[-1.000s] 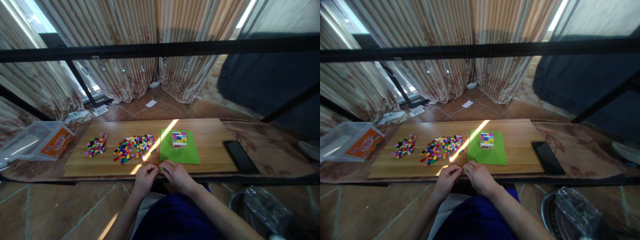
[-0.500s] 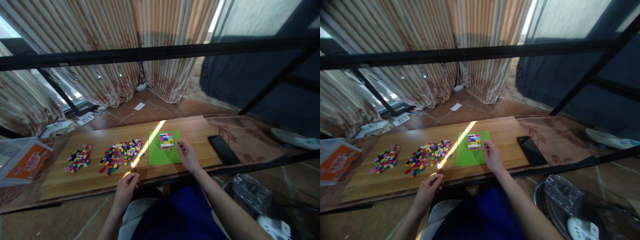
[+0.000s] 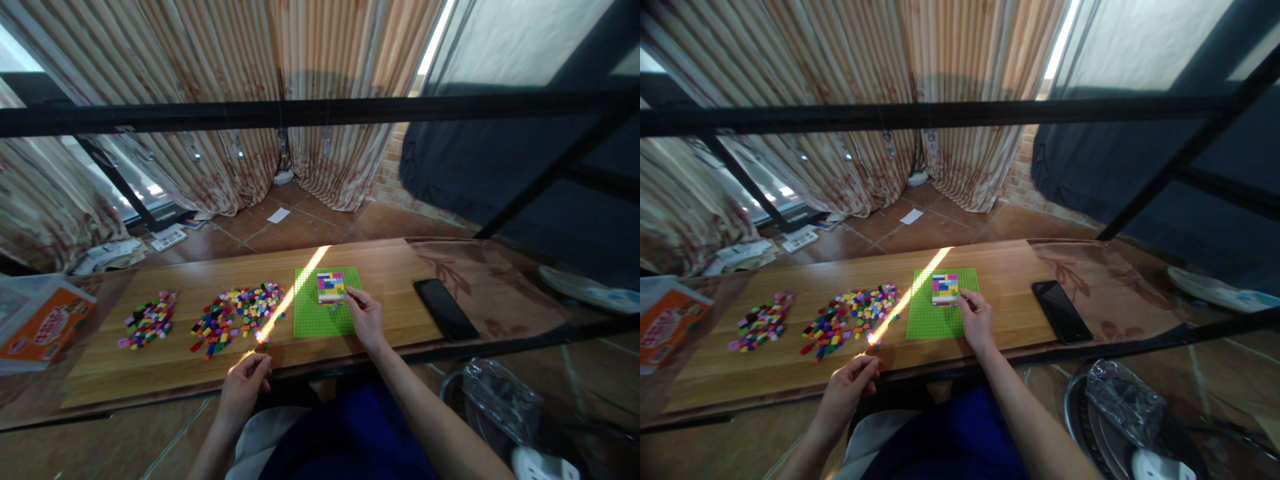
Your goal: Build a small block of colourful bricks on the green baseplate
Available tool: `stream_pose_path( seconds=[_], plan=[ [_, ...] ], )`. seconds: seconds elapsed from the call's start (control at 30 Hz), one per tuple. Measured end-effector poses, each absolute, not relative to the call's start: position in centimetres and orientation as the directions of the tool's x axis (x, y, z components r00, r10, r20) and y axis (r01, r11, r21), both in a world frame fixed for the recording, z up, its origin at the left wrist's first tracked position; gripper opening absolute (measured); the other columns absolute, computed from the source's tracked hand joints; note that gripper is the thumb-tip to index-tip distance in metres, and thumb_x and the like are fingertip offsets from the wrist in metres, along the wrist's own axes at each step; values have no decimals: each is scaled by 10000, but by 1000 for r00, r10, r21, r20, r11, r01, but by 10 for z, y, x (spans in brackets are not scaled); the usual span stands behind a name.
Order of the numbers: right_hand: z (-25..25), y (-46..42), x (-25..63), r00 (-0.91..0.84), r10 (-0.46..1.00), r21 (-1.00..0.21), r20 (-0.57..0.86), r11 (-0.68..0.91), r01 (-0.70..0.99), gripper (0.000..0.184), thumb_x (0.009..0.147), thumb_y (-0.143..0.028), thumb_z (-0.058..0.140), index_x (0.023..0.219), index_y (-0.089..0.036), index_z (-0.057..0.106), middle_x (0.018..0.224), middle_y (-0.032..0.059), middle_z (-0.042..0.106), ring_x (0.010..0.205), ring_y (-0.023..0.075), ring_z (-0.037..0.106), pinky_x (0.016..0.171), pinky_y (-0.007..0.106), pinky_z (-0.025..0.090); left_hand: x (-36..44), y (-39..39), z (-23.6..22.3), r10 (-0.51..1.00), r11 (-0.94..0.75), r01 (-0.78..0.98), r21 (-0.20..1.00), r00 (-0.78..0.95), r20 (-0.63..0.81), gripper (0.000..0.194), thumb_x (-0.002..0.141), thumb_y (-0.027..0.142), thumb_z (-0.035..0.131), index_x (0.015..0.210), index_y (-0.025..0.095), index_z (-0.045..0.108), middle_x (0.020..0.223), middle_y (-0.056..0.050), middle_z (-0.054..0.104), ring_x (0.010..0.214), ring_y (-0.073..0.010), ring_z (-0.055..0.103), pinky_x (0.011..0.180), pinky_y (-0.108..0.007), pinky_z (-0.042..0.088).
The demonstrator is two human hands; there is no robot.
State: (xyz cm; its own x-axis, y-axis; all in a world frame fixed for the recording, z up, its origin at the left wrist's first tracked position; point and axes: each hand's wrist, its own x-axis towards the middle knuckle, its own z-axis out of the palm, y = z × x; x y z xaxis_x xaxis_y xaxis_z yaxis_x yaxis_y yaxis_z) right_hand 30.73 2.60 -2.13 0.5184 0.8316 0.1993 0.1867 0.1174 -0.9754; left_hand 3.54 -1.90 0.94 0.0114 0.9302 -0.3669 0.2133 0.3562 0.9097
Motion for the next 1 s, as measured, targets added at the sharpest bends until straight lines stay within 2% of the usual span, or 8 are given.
stream_pose_path(
  seconds=[0.2, 0.37, 0.63, 1.0],
  plan=[
    [-23, 24, 307, 518, 828, -958, 213, 73, 278, 316, 815, -392, 565, 971, -157, 707, 1017, 116, 692, 909, 212, 640, 785, 343, 515, 34, -17, 6, 926, 368, 218, 904, 3, -377, 412, 602, 530, 690, 755, 148, 657, 597, 6, 592, 433, -104, 514, 445, -225, 412],
    [-21, 21, 308, 512, 832, -954, 213, 64, 293, 331, 827, -396, 555, 1023, -164, 686, 1005, 106, 706, 893, 214, 646, 813, 370, 514, 34, -16, 5, 927, 360, 244, 900, 13, -374, 391, 619, 527, 673, 738, 155, 657, 595, 9, 596, 423, -102, 515, 438, -217, 388],
    [-16, 20, 299, 525, 798, -923, 295, 96, 374, 309, 849, -414, 549, 992, -193, 711, 1029, 106, 682, 906, 197, 626, 666, 289, 506, 32, -17, 4, 935, 335, 265, 904, 25, -354, 353, 662, 503, 647, 725, 156, 655, 586, 16, 587, 420, -93, 517, 450, -207, 380],
    [-21, 19, 296, 551, 786, -927, 280, 73, 367, 325, 850, -404, 545, 1032, -183, 698, 1092, 118, 667, 969, 209, 619, 706, 305, 514, 34, -16, 5, 929, 351, 249, 903, 32, -370, 346, 664, 494, 641, 732, 155, 641, 576, 23, 574, 410, -100, 512, 445, -216, 371]
  ],
)
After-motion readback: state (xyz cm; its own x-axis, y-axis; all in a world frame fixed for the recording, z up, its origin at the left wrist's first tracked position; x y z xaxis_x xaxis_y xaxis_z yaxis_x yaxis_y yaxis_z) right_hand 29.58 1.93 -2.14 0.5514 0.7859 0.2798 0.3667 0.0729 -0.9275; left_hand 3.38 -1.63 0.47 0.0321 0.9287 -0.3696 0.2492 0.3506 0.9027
